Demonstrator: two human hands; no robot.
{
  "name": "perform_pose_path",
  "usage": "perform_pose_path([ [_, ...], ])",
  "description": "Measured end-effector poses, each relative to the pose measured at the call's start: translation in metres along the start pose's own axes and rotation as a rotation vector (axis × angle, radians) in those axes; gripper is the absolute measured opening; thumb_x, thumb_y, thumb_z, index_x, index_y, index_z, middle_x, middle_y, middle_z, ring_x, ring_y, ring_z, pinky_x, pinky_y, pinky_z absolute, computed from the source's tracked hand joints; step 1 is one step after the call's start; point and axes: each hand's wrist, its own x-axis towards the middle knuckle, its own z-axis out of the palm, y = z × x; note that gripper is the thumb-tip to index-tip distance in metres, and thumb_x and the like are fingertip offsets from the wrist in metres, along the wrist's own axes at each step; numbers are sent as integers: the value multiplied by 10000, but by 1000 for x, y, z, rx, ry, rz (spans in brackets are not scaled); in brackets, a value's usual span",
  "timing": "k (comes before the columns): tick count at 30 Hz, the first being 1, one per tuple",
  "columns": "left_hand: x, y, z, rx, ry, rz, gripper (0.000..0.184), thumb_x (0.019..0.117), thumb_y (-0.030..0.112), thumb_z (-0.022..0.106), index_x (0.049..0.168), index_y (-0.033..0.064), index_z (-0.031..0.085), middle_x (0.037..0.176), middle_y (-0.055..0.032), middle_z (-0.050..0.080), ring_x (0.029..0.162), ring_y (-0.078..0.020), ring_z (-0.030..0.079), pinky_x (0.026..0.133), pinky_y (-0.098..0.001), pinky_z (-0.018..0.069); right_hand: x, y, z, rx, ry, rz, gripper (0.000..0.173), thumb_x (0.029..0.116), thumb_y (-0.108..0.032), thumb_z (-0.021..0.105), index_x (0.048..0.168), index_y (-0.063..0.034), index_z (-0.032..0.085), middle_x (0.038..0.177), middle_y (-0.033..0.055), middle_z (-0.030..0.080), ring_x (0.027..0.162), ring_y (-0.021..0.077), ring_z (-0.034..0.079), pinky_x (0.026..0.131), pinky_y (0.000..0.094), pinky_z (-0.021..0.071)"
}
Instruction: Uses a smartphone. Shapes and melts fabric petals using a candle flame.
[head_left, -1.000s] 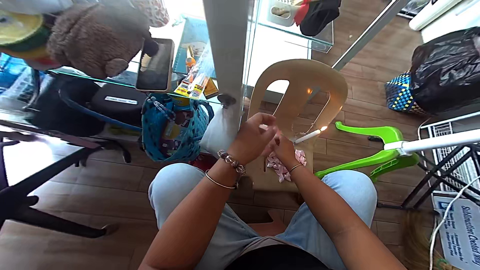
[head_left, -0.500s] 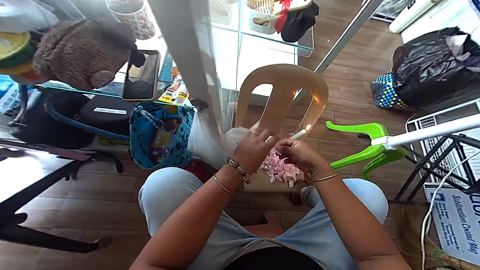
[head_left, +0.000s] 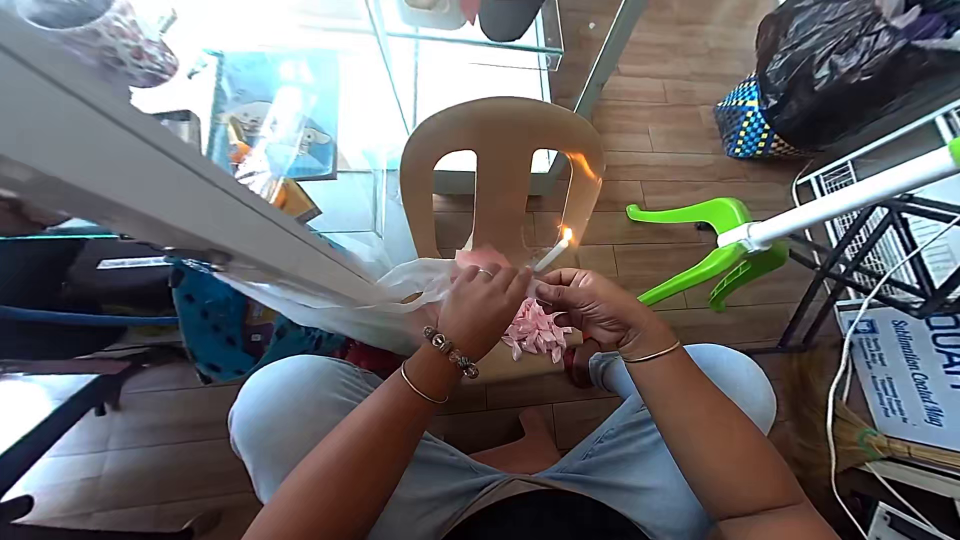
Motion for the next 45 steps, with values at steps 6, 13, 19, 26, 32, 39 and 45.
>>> perform_pose_path([
  [6, 6, 7, -3, -163, -76, -112, 220, 939, 11, 665, 1127, 73, 762, 942, -123, 759, 865, -330, 731, 770, -531, 560, -5, 3, -11, -76, 9, -58, 128, 945, 0, 679, 1062, -40, 647, 883, 36, 663, 707, 75, 626, 587, 202, 521],
  [13, 14, 1, -31, -949, -396, -467, 128, 979, 86, 676, 1079, 20, 723, 887, -21, 753, 760, -61, 704, 756, -254, 589, -8, 4, -13, -184, 21, -167, 53, 995, -60, 638, 1040, -43, 659, 874, 42, 674, 734, 92, 645, 625, 220, 542],
  [19, 10, -2, -37, -1161, -355, -602, 191, 1054, 85, 544, 1102, -3, 707, 937, -61, 757, 746, -66, 700, 653, -206, 556, -7, 3, -6, -385, 46, -381, 98, 993, -99, 657, 1071, -44, 681, 869, 51, 693, 703, 88, 647, 597, 214, 542],
  [26, 8, -2, -41, -1393, -148, -974, 198, 1073, 164, 521, 1035, 55, 683, 866, -2, 666, 709, -51, 620, 634, -213, 528, 2, 11, 21, -809, 197, -987, 104, 941, -84, 695, 1011, -33, 751, 1017, 72, 714, 880, 109, 675, 765, 255, 577],
  [32, 6, -13, -39, -1743, -51, -1073, 215, 1081, 124, 452, 1035, 70, 655, 834, -6, 671, 700, -85, 667, 697, -252, 598, 18, 15, 38, -1047, 297, -1163, 159, 953, -98, 673, 1064, -69, 783, 1073, 104, 702, 1013, 255, 641, 886, 373, 534],
  [39, 1, -18, -45, -1777, 16, -984, 145, 1037, 66, 525, 1080, 90, 661, 870, 1, 691, 736, -84, 684, 746, -256, 603, 24, 9, 44, -1093, 353, -1186, 163, 964, -87, 653, 1068, -43, 772, 1064, 130, 686, 1013, 280, 641, 877, 381, 545],
  [45, 2, -13, -48, -1701, 81, -1049, 161, 1000, -4, 583, 1125, 72, 652, 896, -10, 693, 754, -93, 696, 744, -254, 610, 14, 4, 46, -724, 269, -914, 229, 990, -99, 608, 1182, -23, 706, 1219, 125, 625, 945, 156, 639, 710, 265, 548],
])
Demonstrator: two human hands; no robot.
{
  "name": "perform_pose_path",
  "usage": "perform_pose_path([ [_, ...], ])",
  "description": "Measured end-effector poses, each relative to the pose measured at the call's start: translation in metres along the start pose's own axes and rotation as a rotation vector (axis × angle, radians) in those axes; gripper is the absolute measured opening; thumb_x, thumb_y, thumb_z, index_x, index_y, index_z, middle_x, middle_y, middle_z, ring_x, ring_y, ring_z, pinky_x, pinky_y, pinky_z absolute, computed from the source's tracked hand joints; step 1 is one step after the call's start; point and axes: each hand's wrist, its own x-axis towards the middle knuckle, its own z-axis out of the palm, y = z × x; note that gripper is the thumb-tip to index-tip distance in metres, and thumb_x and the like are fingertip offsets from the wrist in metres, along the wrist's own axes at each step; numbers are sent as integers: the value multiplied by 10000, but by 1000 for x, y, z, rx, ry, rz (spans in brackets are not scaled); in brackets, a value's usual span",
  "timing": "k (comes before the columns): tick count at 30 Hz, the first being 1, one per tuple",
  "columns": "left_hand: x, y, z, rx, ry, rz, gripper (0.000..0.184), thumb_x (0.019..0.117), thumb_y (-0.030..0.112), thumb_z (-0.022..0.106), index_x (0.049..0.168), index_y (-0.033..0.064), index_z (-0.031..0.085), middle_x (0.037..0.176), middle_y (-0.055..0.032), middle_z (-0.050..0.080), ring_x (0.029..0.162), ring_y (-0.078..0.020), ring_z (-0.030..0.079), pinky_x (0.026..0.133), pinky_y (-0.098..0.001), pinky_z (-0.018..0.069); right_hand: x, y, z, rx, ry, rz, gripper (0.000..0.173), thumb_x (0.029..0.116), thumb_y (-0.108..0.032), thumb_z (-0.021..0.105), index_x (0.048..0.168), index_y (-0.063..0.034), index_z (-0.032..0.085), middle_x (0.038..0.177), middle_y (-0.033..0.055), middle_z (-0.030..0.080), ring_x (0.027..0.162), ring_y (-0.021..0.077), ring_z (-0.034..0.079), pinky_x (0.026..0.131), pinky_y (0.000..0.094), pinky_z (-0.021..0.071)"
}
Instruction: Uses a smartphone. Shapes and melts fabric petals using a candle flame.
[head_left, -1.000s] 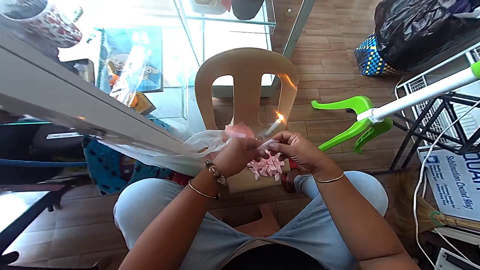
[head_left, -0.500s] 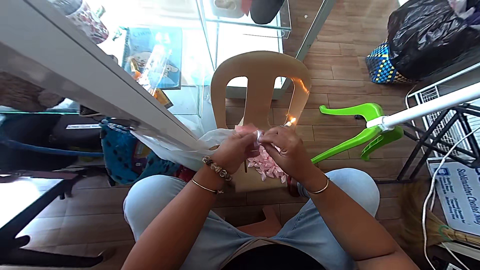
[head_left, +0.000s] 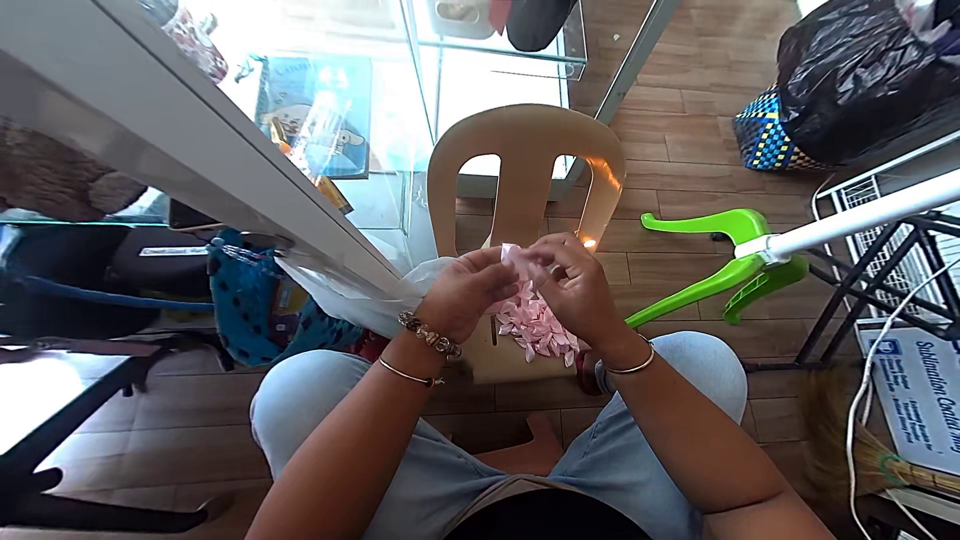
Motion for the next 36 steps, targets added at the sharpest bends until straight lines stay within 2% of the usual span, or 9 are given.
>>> perform_pose_path([
  [2, 1, -2, 2, -18, 21, 40, 158, 997, -9, 589, 1115, 71, 658, 897, -11, 696, 747, -87, 691, 734, -245, 607, 0, -2, -2, 235, -5, 205, 330, 1024, -155, 570, 1342, -70, 595, 1270, 79, 629, 909, 133, 641, 670, 266, 534],
  [4, 3, -4, 4, -35, 51, 76, 156, 991, -12, 600, 1113, 69, 654, 905, -13, 701, 759, -89, 694, 750, -249, 608, 1, -2, 2, 450, -9, 365, 362, 1025, -192, 593, 1377, -123, 543, 1200, 43, 645, 879, 105, 633, 679, 249, 535],
  [13, -3, -11, 2, 2, 22, 136, 228, 992, 25, 628, 1208, 97, 633, 991, -42, 708, 816, -133, 716, 792, -304, 615, 5, -8, 15, 835, 64, 660, 105, 996, -171, 671, 1091, -128, 672, 976, -1, 699, 819, 59, 663, 707, 220, 562],
  [23, 1, -4, 11, 29, 75, 120, 165, 994, -12, 601, 1140, 45, 650, 960, -34, 718, 806, -115, 717, 773, -275, 615, 7, -8, 10, 904, 68, 683, 48, 993, -121, 664, 1038, -126, 681, 964, 8, 711, 795, 62, 677, 677, 209, 565],
  [26, 1, -1, 8, 91, 38, 52, 161, 1010, 37, 601, 1166, 58, 639, 933, -27, 703, 774, -107, 706, 743, -265, 613, 3, -4, 6, 664, 60, 523, 73, 989, -134, 675, 1057, -116, 695, 928, -1, 684, 738, 45, 625, 651, 198, 538],
  [28, 0, 2, 5, 103, -28, -22, 170, 1075, 174, 523, 1193, 83, 604, 916, -15, 697, 753, -105, 702, 722, -268, 613, 1, -1, 3, 311, 81, 229, 105, 984, -121, 683, 1070, -65, 704, 979, 18, 691, 789, 46, 641, 690, 191, 549],
  [31, -2, 4, 2, 40, -96, -61, 310, 1110, 355, 411, 1182, 110, 587, 916, -16, 717, 765, -112, 720, 729, -276, 618, 4, 9, 0, -151, 120, -263, 124, 950, -109, 701, 1020, -30, 765, 1116, 134, 692, 1043, 232, 651, 896, 389, 529],
  [33, -2, 4, 0, 3, -122, -44, 283, 1105, 283, 441, 1227, 97, 616, 954, -20, 719, 778, -103, 717, 735, -263, 616, 4, 13, -1, -294, 119, -424, 126, 950, -127, 693, 1019, -93, 793, 1130, 126, 695, 1070, 290, 622, 918, 466, 483],
  [36, -2, 6, -1, -16, -92, -30, 190, 1048, 76, 531, 1207, 83, 635, 966, -25, 710, 766, -90, 703, 722, -244, 605, 2, 17, -3, -348, 113, -531, 110, 936, -125, 712, 997, -132, 804, 1148, 103, 704, 1130, 289, 607, 976, 461, 455],
])
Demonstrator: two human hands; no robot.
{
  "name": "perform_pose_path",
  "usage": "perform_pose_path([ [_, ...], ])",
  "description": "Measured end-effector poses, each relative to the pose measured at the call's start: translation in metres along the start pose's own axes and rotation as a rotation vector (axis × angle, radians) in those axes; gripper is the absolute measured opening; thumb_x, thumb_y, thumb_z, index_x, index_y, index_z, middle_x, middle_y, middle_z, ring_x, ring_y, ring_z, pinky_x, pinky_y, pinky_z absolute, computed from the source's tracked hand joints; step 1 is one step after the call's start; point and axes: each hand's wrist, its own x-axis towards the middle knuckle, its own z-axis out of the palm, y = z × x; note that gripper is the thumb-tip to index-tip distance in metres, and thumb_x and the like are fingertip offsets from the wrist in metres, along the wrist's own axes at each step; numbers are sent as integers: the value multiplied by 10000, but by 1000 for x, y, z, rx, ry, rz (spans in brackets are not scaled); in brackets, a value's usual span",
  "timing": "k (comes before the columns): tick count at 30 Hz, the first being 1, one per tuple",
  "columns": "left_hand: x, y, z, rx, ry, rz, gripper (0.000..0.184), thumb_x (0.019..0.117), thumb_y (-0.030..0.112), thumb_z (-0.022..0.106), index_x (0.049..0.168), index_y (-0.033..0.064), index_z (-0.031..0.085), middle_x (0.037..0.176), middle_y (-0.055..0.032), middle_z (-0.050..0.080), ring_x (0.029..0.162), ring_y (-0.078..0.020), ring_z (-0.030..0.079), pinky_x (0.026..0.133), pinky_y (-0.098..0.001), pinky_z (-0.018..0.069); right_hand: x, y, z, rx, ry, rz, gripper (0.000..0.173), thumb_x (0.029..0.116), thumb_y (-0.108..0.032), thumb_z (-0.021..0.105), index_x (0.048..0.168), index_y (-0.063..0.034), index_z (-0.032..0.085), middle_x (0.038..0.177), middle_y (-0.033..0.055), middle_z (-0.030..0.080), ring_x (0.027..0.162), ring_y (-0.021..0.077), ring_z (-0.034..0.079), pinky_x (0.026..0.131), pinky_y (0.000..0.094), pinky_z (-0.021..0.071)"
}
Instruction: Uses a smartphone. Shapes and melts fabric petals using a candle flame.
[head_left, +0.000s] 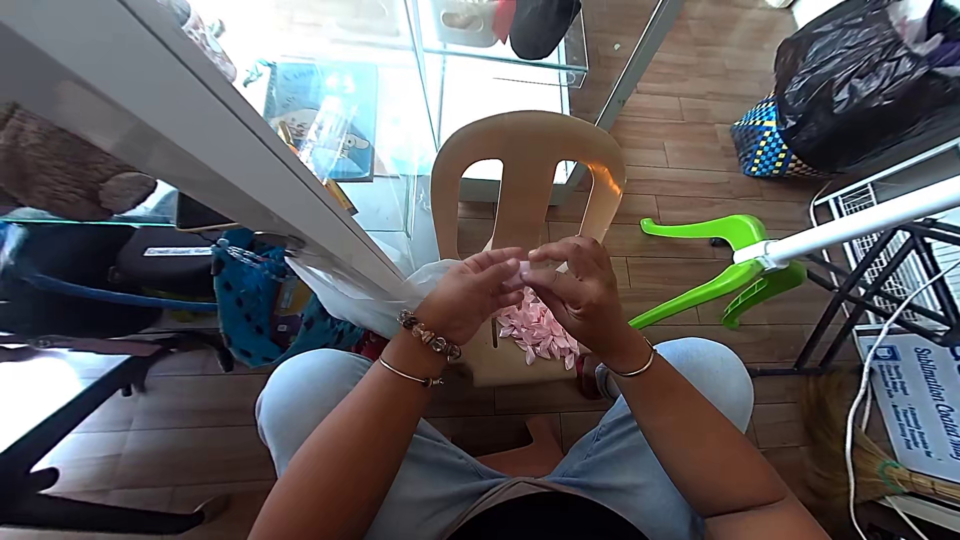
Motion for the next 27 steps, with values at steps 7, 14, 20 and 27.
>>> perform_pose_path([
  [7, -2, 3, -2, -22, 3, 29, 207, 1006, -7, 569, 1179, 76, 647, 958, -35, 708, 752, -92, 698, 714, -240, 604, 0, 5, -6, -27, -5, -69, 119, 924, -106, 717, 995, -140, 806, 1160, 108, 700, 1168, 304, 591, 1008, 462, 436],
  [14, -5, 0, -1, 146, 56, 174, 233, 978, -38, 600, 1178, 75, 637, 938, -11, 705, 790, -90, 700, 735, -259, 607, 2, -3, 0, 207, -55, 223, 119, 938, -173, 717, 986, -103, 800, 1224, 117, 654, 1154, 268, 564, 987, 443, 453],
  [20, -9, 2, 4, 291, 31, 269, 258, 951, -68, 611, 1179, 51, 628, 970, -23, 671, 813, -90, 675, 743, -252, 593, 4, -17, 2, 470, -1, 534, 81, 914, -124, 718, 961, -60, 736, 1231, 70, 615, 1003, 82, 606, 772, 189, 519],
  [27, -5, 2, -2, 399, -44, 333, 243, 953, -75, 601, 1159, 47, 636, 952, -11, 674, 798, -71, 667, 733, -228, 585, 2, -16, 0, 532, -15, 580, 102, 910, -123, 737, 994, -65, 730, 1264, 66, 598, 970, 75, 608, 720, 174, 519],
])
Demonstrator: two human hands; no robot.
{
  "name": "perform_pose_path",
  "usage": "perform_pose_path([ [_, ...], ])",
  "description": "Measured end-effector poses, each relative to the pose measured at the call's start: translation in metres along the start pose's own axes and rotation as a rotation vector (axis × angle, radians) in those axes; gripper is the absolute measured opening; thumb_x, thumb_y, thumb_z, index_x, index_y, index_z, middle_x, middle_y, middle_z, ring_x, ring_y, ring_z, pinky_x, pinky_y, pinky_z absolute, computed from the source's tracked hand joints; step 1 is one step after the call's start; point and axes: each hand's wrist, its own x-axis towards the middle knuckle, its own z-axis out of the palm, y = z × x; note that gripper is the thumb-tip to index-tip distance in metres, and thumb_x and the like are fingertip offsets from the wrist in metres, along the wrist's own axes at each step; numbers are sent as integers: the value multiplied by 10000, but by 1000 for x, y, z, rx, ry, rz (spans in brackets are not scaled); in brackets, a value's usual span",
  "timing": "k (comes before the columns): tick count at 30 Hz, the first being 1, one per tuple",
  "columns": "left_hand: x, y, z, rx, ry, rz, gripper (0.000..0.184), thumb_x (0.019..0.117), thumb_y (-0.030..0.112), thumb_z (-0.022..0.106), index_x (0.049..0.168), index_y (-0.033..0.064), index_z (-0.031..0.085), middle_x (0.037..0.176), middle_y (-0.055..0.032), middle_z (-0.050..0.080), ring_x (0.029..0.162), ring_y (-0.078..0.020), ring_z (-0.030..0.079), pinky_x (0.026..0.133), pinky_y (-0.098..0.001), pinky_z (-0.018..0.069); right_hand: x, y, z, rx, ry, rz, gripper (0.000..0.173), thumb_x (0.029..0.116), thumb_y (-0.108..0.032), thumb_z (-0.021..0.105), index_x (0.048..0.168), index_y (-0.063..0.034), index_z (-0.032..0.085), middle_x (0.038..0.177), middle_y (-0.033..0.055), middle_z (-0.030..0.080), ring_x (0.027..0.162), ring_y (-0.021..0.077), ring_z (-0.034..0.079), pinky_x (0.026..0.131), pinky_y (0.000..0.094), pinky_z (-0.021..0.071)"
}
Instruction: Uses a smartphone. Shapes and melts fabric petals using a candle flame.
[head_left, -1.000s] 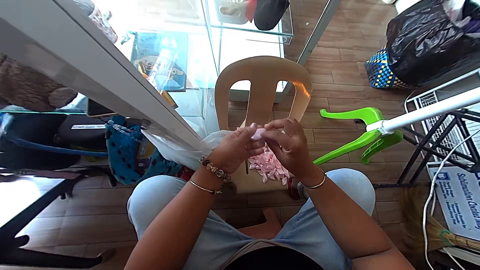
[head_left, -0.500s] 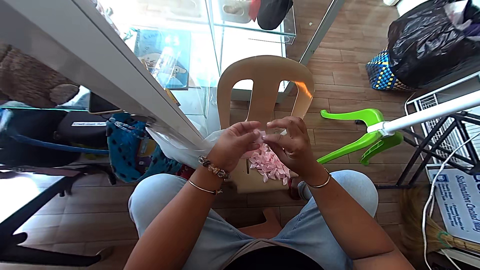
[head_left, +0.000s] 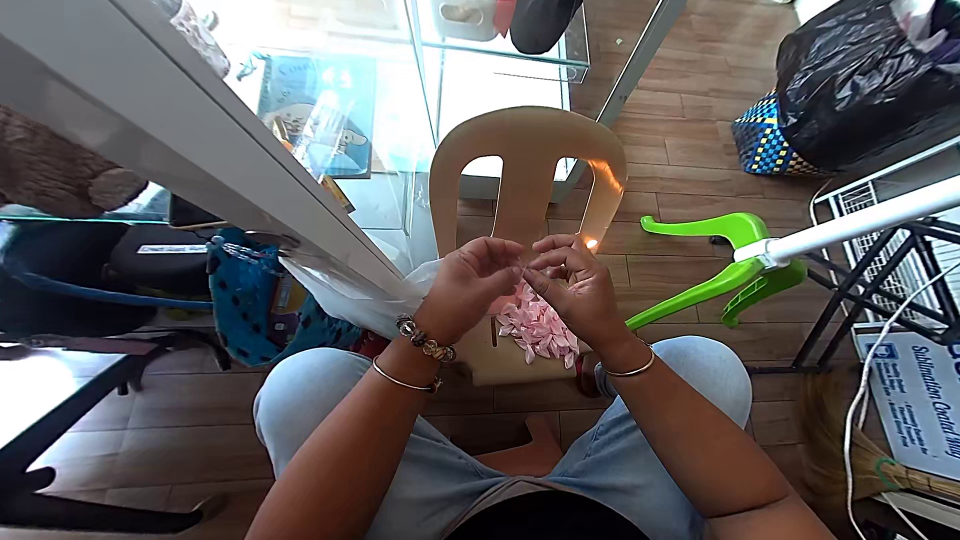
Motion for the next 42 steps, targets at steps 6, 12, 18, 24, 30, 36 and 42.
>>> perform_pose_path([
  [6, -1, 2, 0, -8, -24, -22, 238, 948, -93, 596, 1145, 38, 621, 932, -22, 678, 765, -76, 668, 722, -229, 589, 1, -2, -5, -8, -38, 8, 198, 906, -131, 756, 1090, -62, 731, 1364, 78, 565, 1050, 99, 617, 753, 205, 541],
  [12, -1, 4, 2, -17, 11, -80, 325, 947, -112, 591, 1173, 90, 474, 904, -11, 687, 738, -76, 677, 681, -218, 575, 2, -2, -3, -87, -48, -57, 75, 915, -138, 742, 966, -84, 750, 1278, 70, 597, 1060, 102, 596, 825, 215, 520],
  [18, 1, 0, 1, 6, 24, -59, 291, 949, -87, 598, 1147, 96, 488, 919, -15, 669, 767, -81, 672, 703, -236, 582, 3, -6, -3, -103, -65, -3, 77, 937, -131, 716, 974, -67, 738, 1286, 69, 587, 964, 83, 606, 741, 192, 528],
  [24, 1, -1, 3, -208, 31, -104, 255, 1036, 14, 466, 1274, 90, 517, 988, -32, 688, 832, -126, 710, 774, -310, 614, 3, -7, -6, 36, -66, 91, 73, 957, -131, 679, 978, -65, 701, 1312, 59, 566, 903, 67, 615, 690, 189, 541],
  [30, -4, -4, 14, -197, -16, -157, 183, 1058, 39, 491, 1204, 68, 597, 1071, -61, 696, 871, -140, 706, 786, -301, 599, 3, -4, -8, 366, 18, 234, 59, 987, -155, 642, 987, -112, 683, 1258, 11, 595, 1021, 76, 608, 804, 239, 552],
  [36, -2, -11, 22, -240, 30, -88, 93, 1020, 44, 587, 1059, 84, 663, 946, -18, 723, 827, -104, 712, 766, -274, 608, 2, -5, -3, 516, 8, 319, 42, 980, -115, 648, 994, -116, 689, 1219, -1, 612, 904, 50, 618, 733, 209, 547],
  [42, 0, -14, 23, -269, 55, -39, 109, 1028, 44, 567, 1059, 107, 651, 938, -12, 723, 815, -106, 711, 754, -275, 608, 1, -8, -2, 524, 10, 323, 46, 972, -92, 661, 995, -116, 692, 1209, -2, 625, 923, 60, 625, 758, 221, 554],
])
